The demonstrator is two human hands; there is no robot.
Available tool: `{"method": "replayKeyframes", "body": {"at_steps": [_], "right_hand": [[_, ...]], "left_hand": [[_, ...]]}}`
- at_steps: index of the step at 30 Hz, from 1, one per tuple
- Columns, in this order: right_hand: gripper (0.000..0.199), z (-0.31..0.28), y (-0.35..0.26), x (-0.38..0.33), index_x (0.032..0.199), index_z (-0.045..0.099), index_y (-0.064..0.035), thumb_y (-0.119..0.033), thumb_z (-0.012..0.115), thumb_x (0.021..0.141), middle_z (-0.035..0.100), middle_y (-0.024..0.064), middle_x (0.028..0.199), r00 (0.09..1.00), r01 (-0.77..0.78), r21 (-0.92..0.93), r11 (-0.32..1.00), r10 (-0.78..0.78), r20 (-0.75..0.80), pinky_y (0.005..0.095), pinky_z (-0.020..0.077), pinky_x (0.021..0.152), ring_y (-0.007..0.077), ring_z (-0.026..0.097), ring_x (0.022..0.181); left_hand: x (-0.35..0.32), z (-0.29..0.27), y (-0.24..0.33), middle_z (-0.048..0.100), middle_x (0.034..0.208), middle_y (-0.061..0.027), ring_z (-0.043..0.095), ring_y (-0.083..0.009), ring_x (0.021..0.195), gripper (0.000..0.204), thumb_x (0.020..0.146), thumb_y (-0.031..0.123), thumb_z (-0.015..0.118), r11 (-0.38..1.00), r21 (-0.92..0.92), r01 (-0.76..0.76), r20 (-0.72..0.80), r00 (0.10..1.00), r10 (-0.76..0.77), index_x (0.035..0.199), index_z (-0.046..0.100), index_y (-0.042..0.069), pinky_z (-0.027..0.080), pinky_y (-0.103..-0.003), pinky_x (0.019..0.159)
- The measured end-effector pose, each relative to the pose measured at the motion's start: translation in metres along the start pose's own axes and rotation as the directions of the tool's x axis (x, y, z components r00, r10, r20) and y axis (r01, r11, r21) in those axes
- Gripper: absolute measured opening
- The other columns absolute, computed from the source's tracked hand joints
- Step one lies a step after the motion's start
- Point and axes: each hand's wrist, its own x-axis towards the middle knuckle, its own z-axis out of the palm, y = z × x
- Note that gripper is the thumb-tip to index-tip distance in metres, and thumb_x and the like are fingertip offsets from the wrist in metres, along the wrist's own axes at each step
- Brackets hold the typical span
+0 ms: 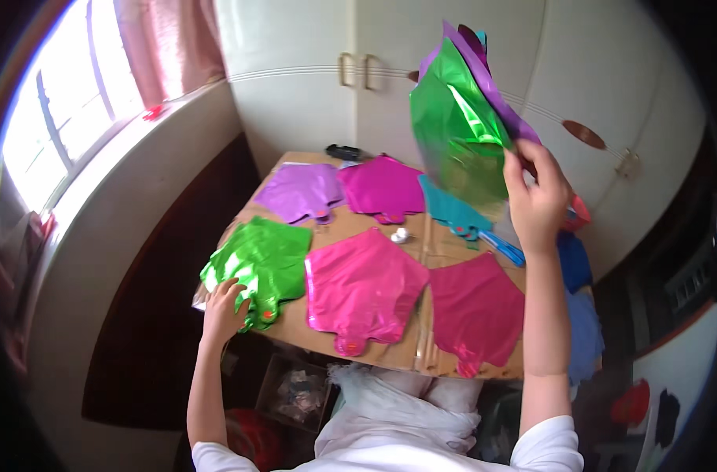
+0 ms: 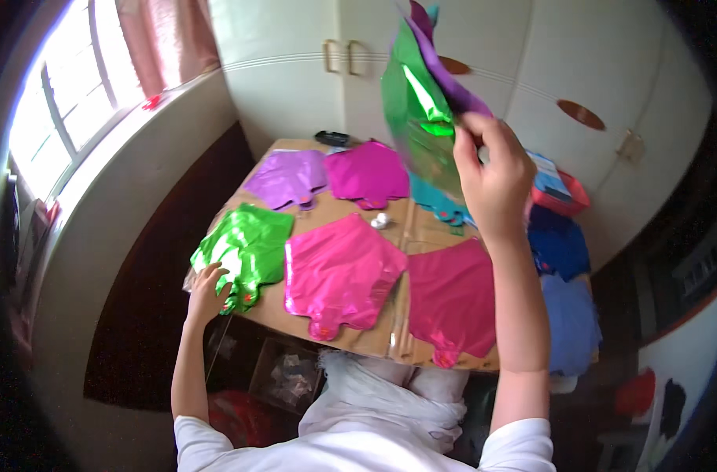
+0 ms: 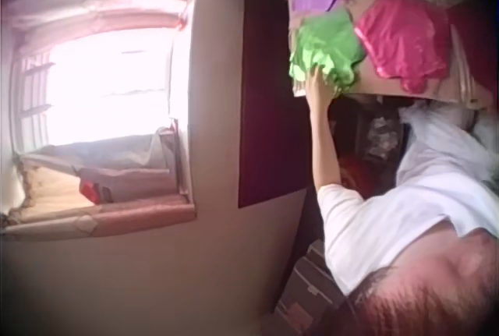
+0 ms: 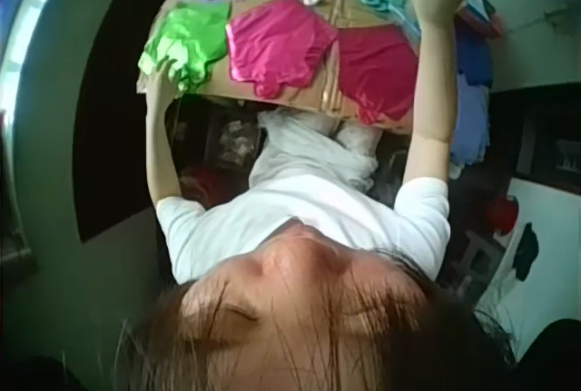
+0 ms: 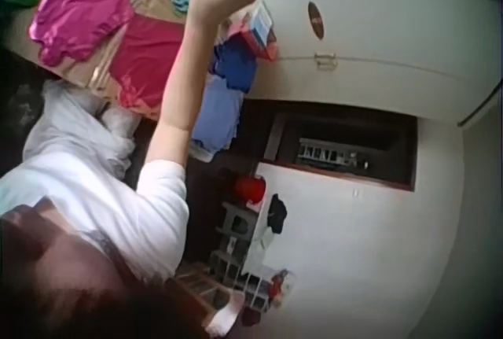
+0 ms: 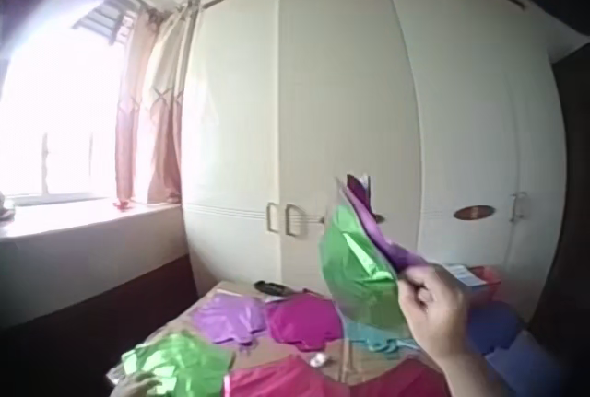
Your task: Folding plastic bibs and placing them into individual retail packages.
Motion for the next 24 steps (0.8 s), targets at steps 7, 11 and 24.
{"method": "replayKeyframes", "body": {"at_steps": [7,11,24], "right_hand": [[0.010,-0.108,-0.043,-0.093,0.084,0.062,-0.0045,-0.009,0.064,0.075,0.062,0.0130,0.092,0.752,0.513,-0.198,0.835,-0.327,0.572,0.0306,0.0532,0.069,0.0234,0.062,0.085],[0.014,-0.109,-0.029,-0.189,0.085,0.063,-0.0043,-0.010,0.064,0.073,0.061,0.0094,0.093,0.749,0.323,-0.258,0.910,-0.080,0.657,0.0290,0.0528,0.067,0.0204,0.061,0.085],[0.033,-0.140,-0.007,-0.207,0.111,0.061,-0.0078,-0.028,0.060,0.086,0.058,0.0159,0.119,0.647,-0.334,-0.145,0.931,0.338,0.684,0.0367,0.0503,0.085,0.0300,0.059,0.107]], "left_hand": [[0.023,0.018,0.158,0.058,0.114,-0.0121,0.053,-0.0312,0.106,0.025,0.074,0.009,0.066,0.861,-0.388,-0.328,-0.083,0.943,0.322,0.098,0.062,0.006,0.040,-0.042,0.091],[0.029,0.034,0.214,0.058,0.113,-0.0108,0.053,-0.0312,0.106,0.025,0.073,0.012,0.067,0.769,-0.475,-0.427,-0.015,0.878,0.478,0.097,0.063,0.008,0.042,-0.042,0.088],[-0.021,0.057,0.260,0.064,0.101,-0.0134,0.062,-0.0266,0.091,0.022,0.077,0.001,0.064,0.569,-0.798,-0.199,0.179,0.824,0.538,0.099,0.062,0.001,0.048,-0.034,0.076]]}}
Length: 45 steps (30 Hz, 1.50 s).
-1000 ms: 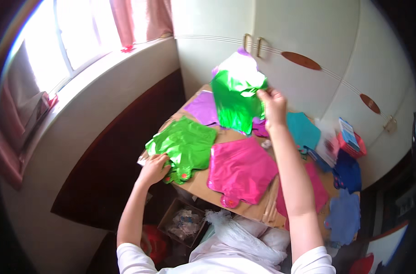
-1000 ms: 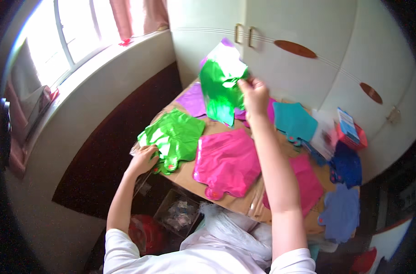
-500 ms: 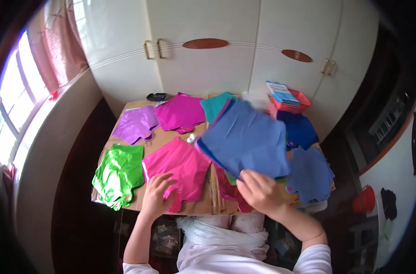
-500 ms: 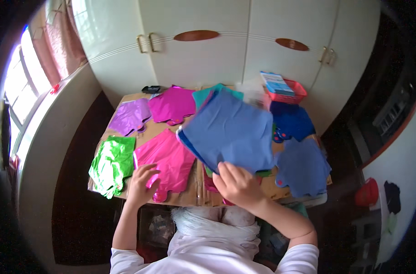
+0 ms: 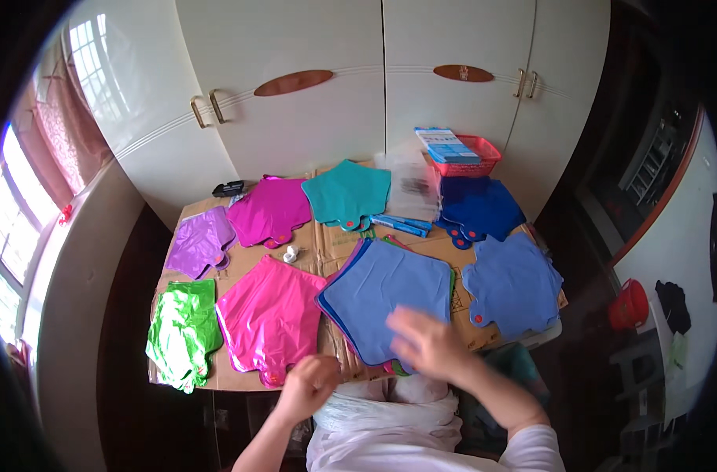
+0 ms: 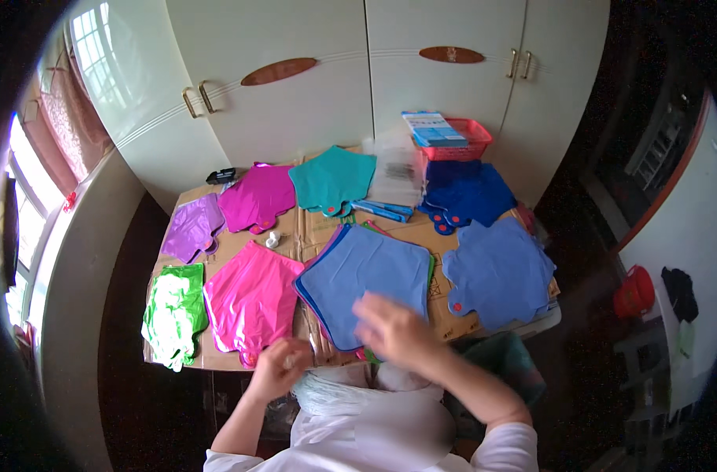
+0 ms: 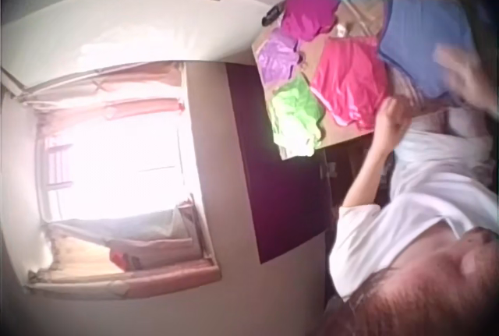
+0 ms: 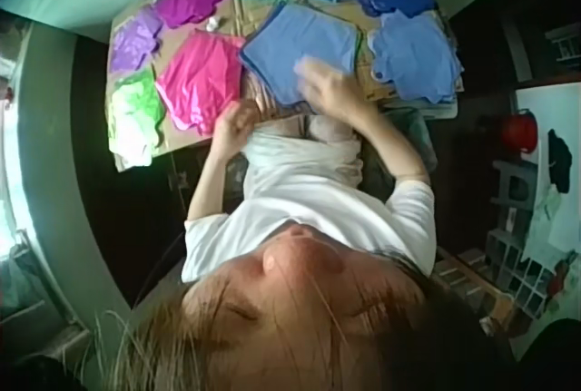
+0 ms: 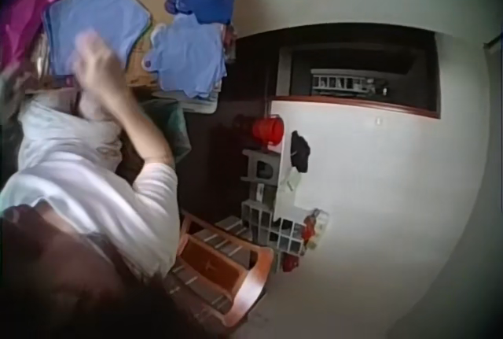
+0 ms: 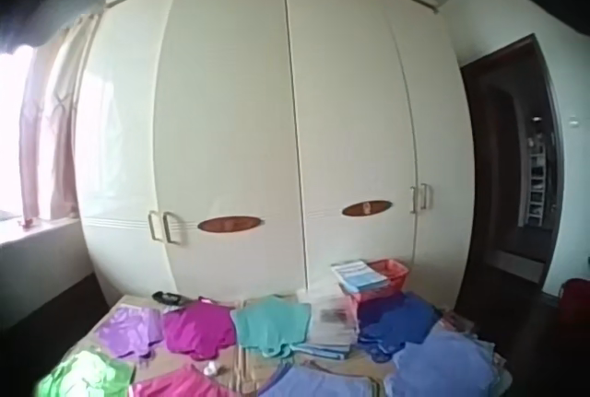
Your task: Folding plastic bibs and placing them into individual retail packages.
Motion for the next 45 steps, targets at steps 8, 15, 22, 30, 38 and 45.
{"method": "replayKeyframes", "body": {"at_steps": [8,15,22,30,38,45], "right_hand": [[0.048,0.020,0.145,0.053,0.123,0.047,0.0004,-0.033,0.054,0.089,0.049,0.0233,0.126,0.957,-0.289,-0.140,0.947,0.289,-0.019,0.0428,0.0344,0.102,0.0370,0.045,0.120],[0.050,0.031,0.101,0.027,0.127,0.043,-0.0027,-0.037,0.051,0.091,0.046,0.0248,0.128,0.968,-0.206,-0.122,0.971,0.221,0.123,0.0491,0.0280,0.105,0.0386,0.041,0.123],[0.049,0.022,0.071,0.008,0.123,0.045,-0.0016,-0.027,0.062,0.085,0.054,0.0176,0.114,0.979,-0.179,-0.041,0.983,0.182,0.088,0.0428,0.0389,0.094,0.0330,0.051,0.106],[0.053,0.020,0.083,0.044,0.124,0.042,0.0014,-0.029,0.064,0.085,0.055,0.0198,0.115,0.816,-0.576,0.345,0.742,0.490,0.308,0.0365,0.0475,0.084,0.0260,0.059,0.100],[0.062,0.049,0.100,0.084,0.134,0.038,-0.0030,-0.028,0.066,0.084,0.046,0.0233,0.130,0.778,-0.596,0.449,0.666,0.342,0.526,0.0343,0.0404,0.095,0.0274,0.045,0.121],[0.041,0.071,0.102,0.125,0.115,0.058,-0.0040,-0.026,0.068,0.082,0.061,0.0104,0.109,0.795,-0.542,0.556,0.630,0.169,0.583,0.0290,0.0440,0.085,0.0146,0.057,0.097]], "left_hand": [[-0.037,0.090,0.005,0.059,0.117,-0.0117,0.056,-0.0177,0.108,0.036,0.089,0.011,0.059,0.510,-0.646,0.568,0.472,0.822,-0.318,0.120,0.050,-0.005,0.043,-0.030,0.094],[-0.028,0.122,-0.006,0.054,0.121,-0.0135,0.053,-0.0243,0.114,0.045,0.090,0.009,0.057,-0.093,-0.793,0.602,0.549,0.640,-0.538,0.129,0.038,-0.003,0.041,-0.039,0.099],[-0.028,0.109,0.006,0.053,0.121,-0.0179,0.054,-0.0321,0.111,0.041,0.092,0.015,0.051,-0.253,-0.706,0.661,0.662,0.489,-0.568,0.126,0.040,-0.005,0.042,-0.044,0.098],[-0.036,0.101,0.002,0.056,0.115,-0.0180,0.062,-0.0331,0.097,0.034,0.093,0.010,0.049,-0.250,-0.719,0.649,0.679,0.576,-0.455,0.122,0.042,-0.006,0.052,-0.044,0.082],[-0.029,0.100,0.023,0.058,0.115,-0.0167,0.063,-0.0286,0.090,0.037,0.089,0.010,0.056,-0.004,-0.630,0.777,0.680,0.549,-0.485,0.121,0.046,-0.005,0.052,-0.037,0.077],[-0.046,0.113,-0.009,0.056,0.120,-0.0177,0.057,-0.0290,0.109,0.042,0.093,0.020,0.050,-0.322,-0.627,0.709,0.775,0.608,-0.169,0.126,0.042,-0.006,0.047,-0.037,0.092]]}}
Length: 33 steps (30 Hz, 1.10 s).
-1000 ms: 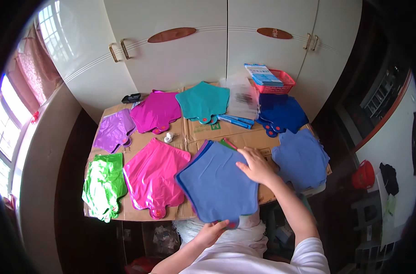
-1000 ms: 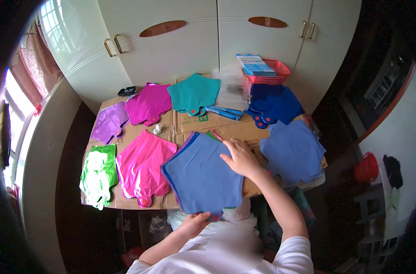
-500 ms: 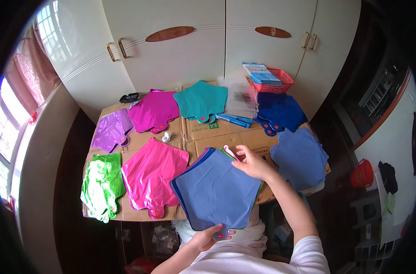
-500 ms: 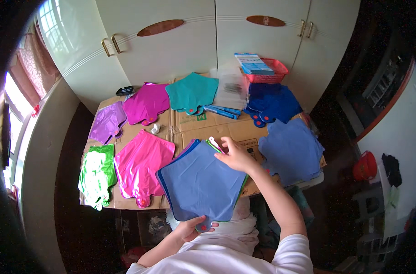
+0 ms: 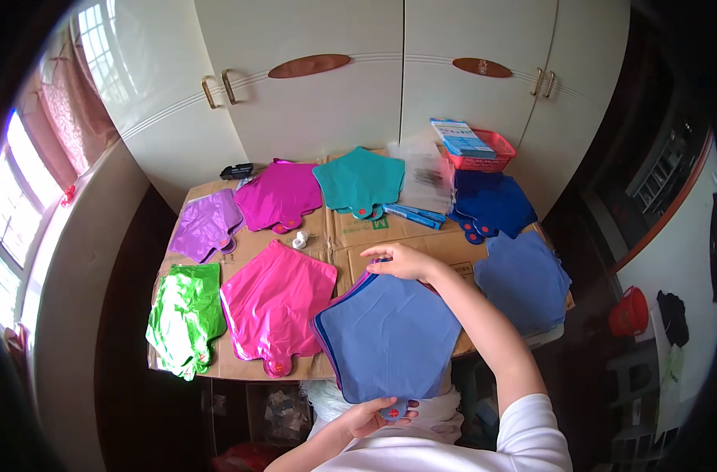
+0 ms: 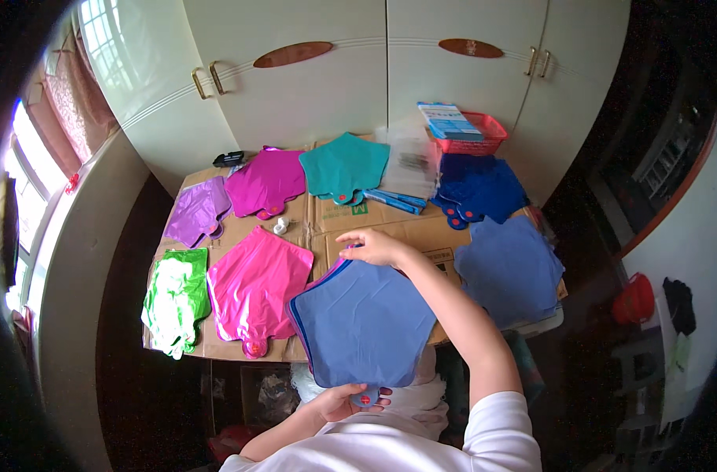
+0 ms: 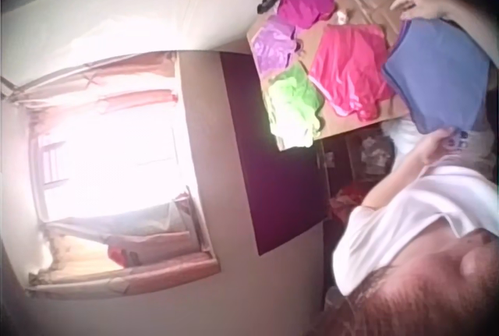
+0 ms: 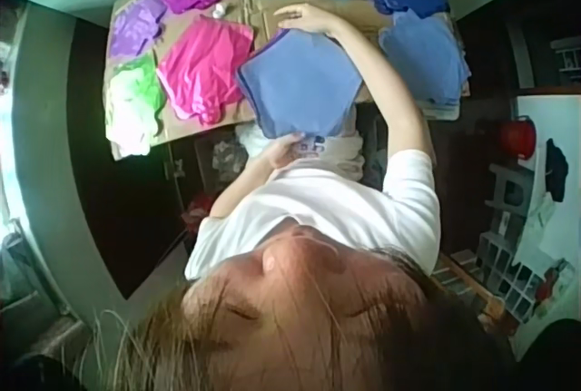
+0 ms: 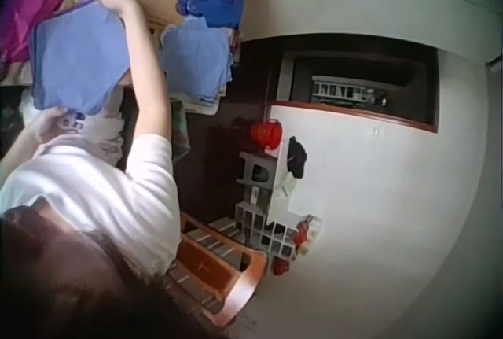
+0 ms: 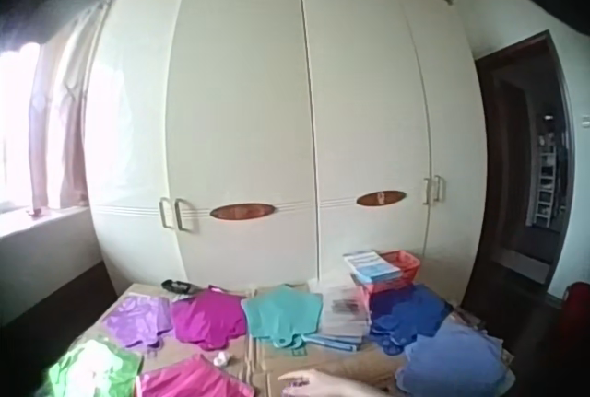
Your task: Folding plastic bibs and placing them into individual retail packages.
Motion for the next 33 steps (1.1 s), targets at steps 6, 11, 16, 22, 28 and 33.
{"method": "replayKeyframes", "body": {"at_steps": [6,11,16,22,28,33], "right_hand": [[0.023,0.001,0.003,0.009,0.084,0.067,-0.0041,-0.026,0.070,0.077,0.067,0.0076,0.078,0.978,-0.103,-0.254,0.962,0.051,-0.202,0.0299,0.0475,0.070,0.0148,0.062,0.075],[0.021,0.001,-0.001,-0.006,0.081,0.067,-0.0065,-0.027,0.066,0.078,0.067,0.0089,0.076,0.942,-0.091,-0.376,0.922,-0.043,-0.333,0.0332,0.0483,0.067,0.0199,0.064,0.073],[0.030,-0.002,-0.012,-0.017,0.083,0.068,-0.0121,-0.040,0.056,0.084,0.067,0.0094,0.078,0.955,-0.203,-0.605,0.770,0.019,-0.296,0.0401,0.0485,0.071,0.0270,0.064,0.077],[0.035,-0.012,-0.001,-0.016,0.081,0.067,-0.0094,-0.041,0.052,0.087,0.066,0.0125,0.080,0.991,-0.080,-0.726,0.683,-0.022,-0.129,0.0429,0.0478,0.072,0.0319,0.062,0.080],[0.035,-0.022,-0.014,-0.024,0.081,0.067,-0.0086,-0.040,0.052,0.087,0.065,0.0148,0.080,0.975,-0.168,-0.794,0.585,-0.021,-0.221,0.0441,0.0472,0.072,0.0335,0.062,0.080],[0.033,-0.031,-0.001,-0.018,0.080,0.065,-0.0048,-0.036,0.057,0.086,0.063,0.0170,0.074,0.986,-0.112,-0.727,0.678,-0.014,-0.166,0.0406,0.0460,0.067,0.0321,0.061,0.073]], "left_hand": [[0.006,-0.017,-0.013,0.059,0.107,-0.0132,0.056,-0.0262,0.105,0.041,0.092,0.030,0.053,0.992,0.009,-0.123,0.214,0.970,0.118,0.115,0.050,-0.004,0.040,-0.039,0.099],[0.013,-0.024,-0.022,0.060,0.091,-0.0108,0.057,-0.0243,0.098,0.038,0.092,0.037,0.052,0.991,0.056,-0.123,0.034,0.992,0.121,0.105,0.053,0.001,0.040,-0.038,0.095],[0.013,0.005,-0.017,0.058,0.106,-0.0132,0.057,-0.0282,0.097,0.053,0.095,0.049,0.036,0.983,0.030,-0.179,-0.242,0.953,0.181,0.120,0.046,0.003,0.040,-0.040,0.090],[0.010,0.042,0.002,0.056,0.116,-0.0115,0.061,-0.0302,0.097,0.061,0.094,0.057,0.026,0.969,0.092,-0.231,-0.324,0.913,0.248,0.128,0.040,0.008,0.044,-0.039,0.082],[0.008,0.050,0.007,0.055,0.118,-0.0137,0.063,-0.0304,0.093,0.065,0.093,0.058,0.027,0.964,-0.062,-0.260,-0.378,0.900,0.219,0.134,0.031,0.007,0.048,-0.038,0.072],[-0.001,0.060,0.016,0.055,0.122,-0.0159,0.059,-0.0315,0.105,0.061,0.095,0.051,0.033,0.978,-0.167,-0.125,-0.238,0.968,0.083,0.133,0.035,0.003,0.049,-0.041,0.082]]}}
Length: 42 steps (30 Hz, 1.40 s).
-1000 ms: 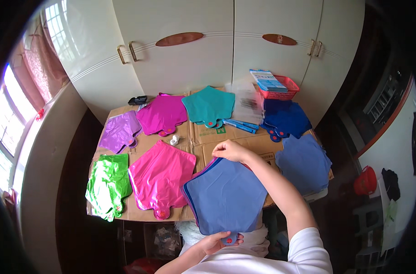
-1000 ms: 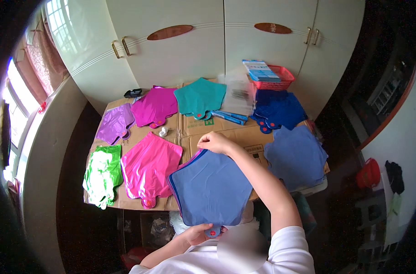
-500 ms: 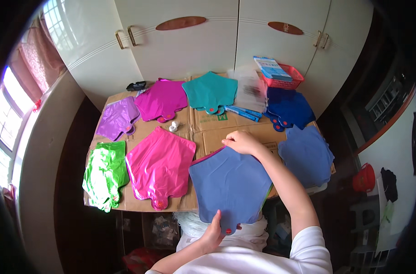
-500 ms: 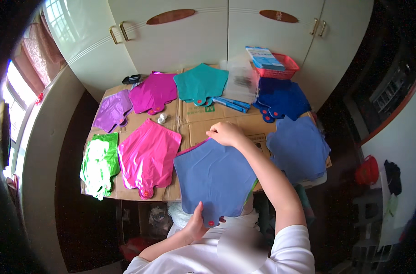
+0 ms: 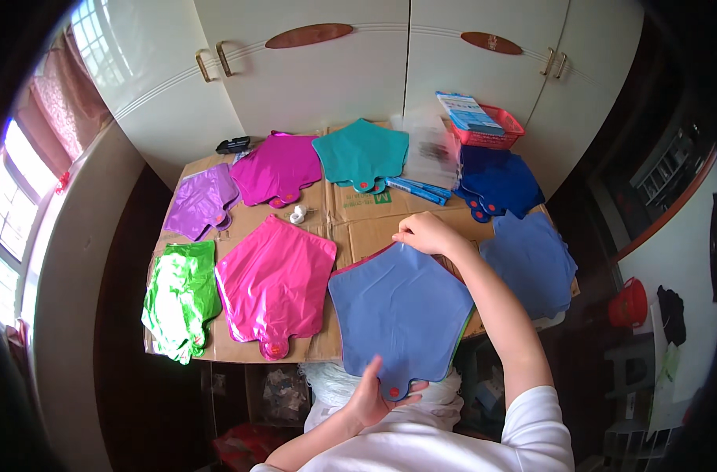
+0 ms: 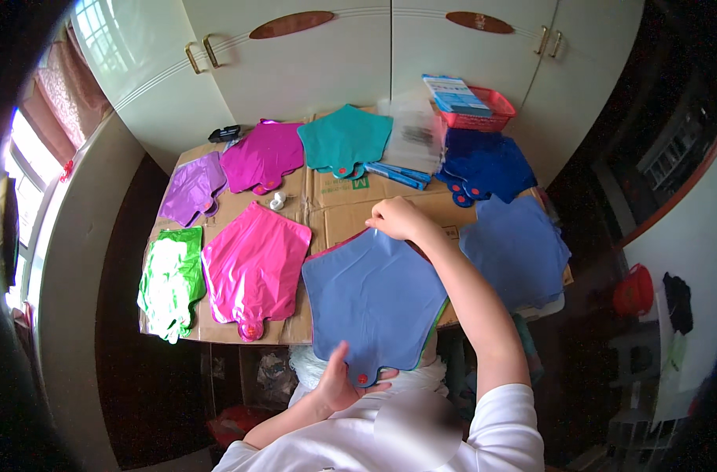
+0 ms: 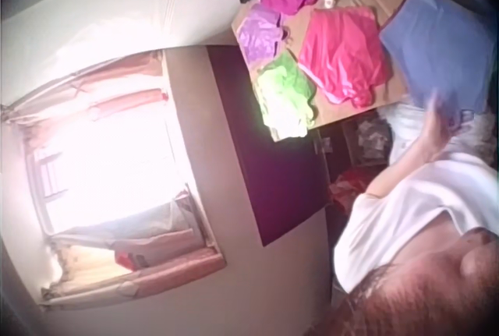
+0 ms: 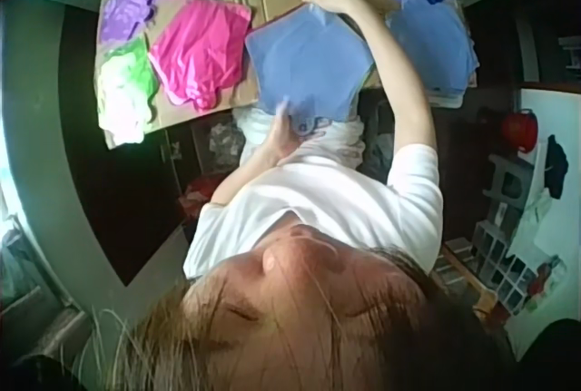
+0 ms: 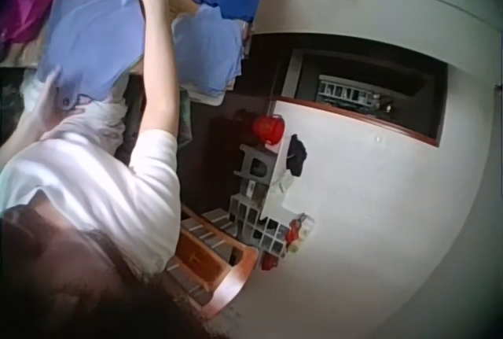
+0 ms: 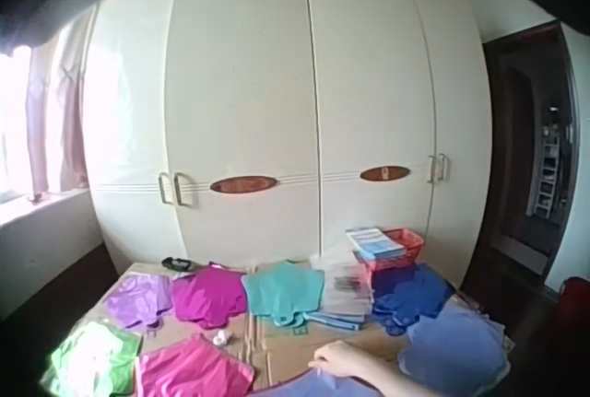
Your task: Folding plastic bibs and placing them into individual retail packages.
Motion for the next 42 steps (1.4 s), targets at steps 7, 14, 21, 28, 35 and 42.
{"method": "replayKeyframes", "body": {"at_steps": [7,14,21,28,35,42], "right_hand": [[0.029,0.000,0.002,0.012,0.085,0.062,-0.0037,-0.033,0.060,0.086,0.063,0.0155,0.074,0.999,0.023,0.145,0.989,-0.029,0.042,0.0372,0.0452,0.064,0.0274,0.061,0.070],[0.027,-0.007,0.001,0.011,0.090,0.063,-0.0065,-0.033,0.062,0.084,0.065,0.0134,0.079,0.992,0.077,0.146,0.986,-0.091,0.089,0.0359,0.0454,0.066,0.0260,0.061,0.074],[0.021,0.002,0.012,0.017,0.089,0.063,-0.0058,-0.026,0.062,0.083,0.065,0.0128,0.081,0.988,0.104,0.184,0.977,-0.122,0.092,0.0345,0.0467,0.068,0.0240,0.062,0.076],[0.018,0.004,0.003,0.018,0.089,0.061,-0.0031,-0.021,0.060,0.085,0.065,0.0115,0.079,0.991,0.077,0.181,0.980,-0.095,0.093,0.0335,0.0456,0.066,0.0202,0.060,0.073],[0.026,0.001,-0.001,0.014,0.087,0.063,-0.0045,-0.030,0.059,0.085,0.065,0.0138,0.078,0.995,0.053,0.146,0.988,-0.066,0.081,0.0364,0.0464,0.067,0.0255,0.062,0.074],[0.032,0.001,0.003,0.022,0.076,0.064,-0.0061,-0.037,0.060,0.083,0.064,0.0154,0.071,0.990,-0.140,0.111,0.984,0.138,0.025,0.0391,0.0474,0.067,0.0303,0.063,0.070]], "left_hand": [[0.017,-0.024,-0.004,0.057,0.121,-0.0162,0.054,-0.0308,0.114,0.046,0.098,0.034,0.038,0.931,0.366,0.005,0.140,0.988,-0.060,0.128,0.043,-0.001,0.034,-0.040,0.102],[0.024,-0.020,0.004,0.054,0.126,-0.0175,0.050,-0.0301,0.118,0.057,0.093,0.041,0.046,0.963,0.267,0.032,0.115,0.991,-0.065,0.130,0.041,-0.001,0.030,-0.038,0.103],[0.023,-0.052,0.002,0.048,0.129,-0.0235,0.045,-0.0343,0.123,0.076,0.069,0.023,0.065,0.998,0.043,0.043,0.289,0.956,-0.054,0.133,0.035,-0.005,0.030,-0.039,0.105],[0.027,-0.048,0.002,0.050,0.126,-0.0229,0.046,-0.0351,0.121,0.074,0.068,0.019,0.065,0.994,-0.018,0.110,0.333,0.938,-0.098,0.131,0.036,-0.007,0.032,-0.041,0.105],[0.041,-0.038,-0.012,0.061,0.108,-0.0141,0.059,-0.0263,0.104,0.035,0.087,0.019,0.054,0.995,-0.041,0.087,0.104,0.991,-0.083,0.114,0.051,-0.002,0.046,-0.034,0.087],[0.031,-0.005,-0.001,0.061,0.103,-0.0163,0.059,-0.0286,0.101,0.030,0.092,0.020,0.040,0.982,0.146,0.119,-0.038,0.993,-0.115,0.107,0.052,-0.003,0.046,-0.038,0.085]]}}
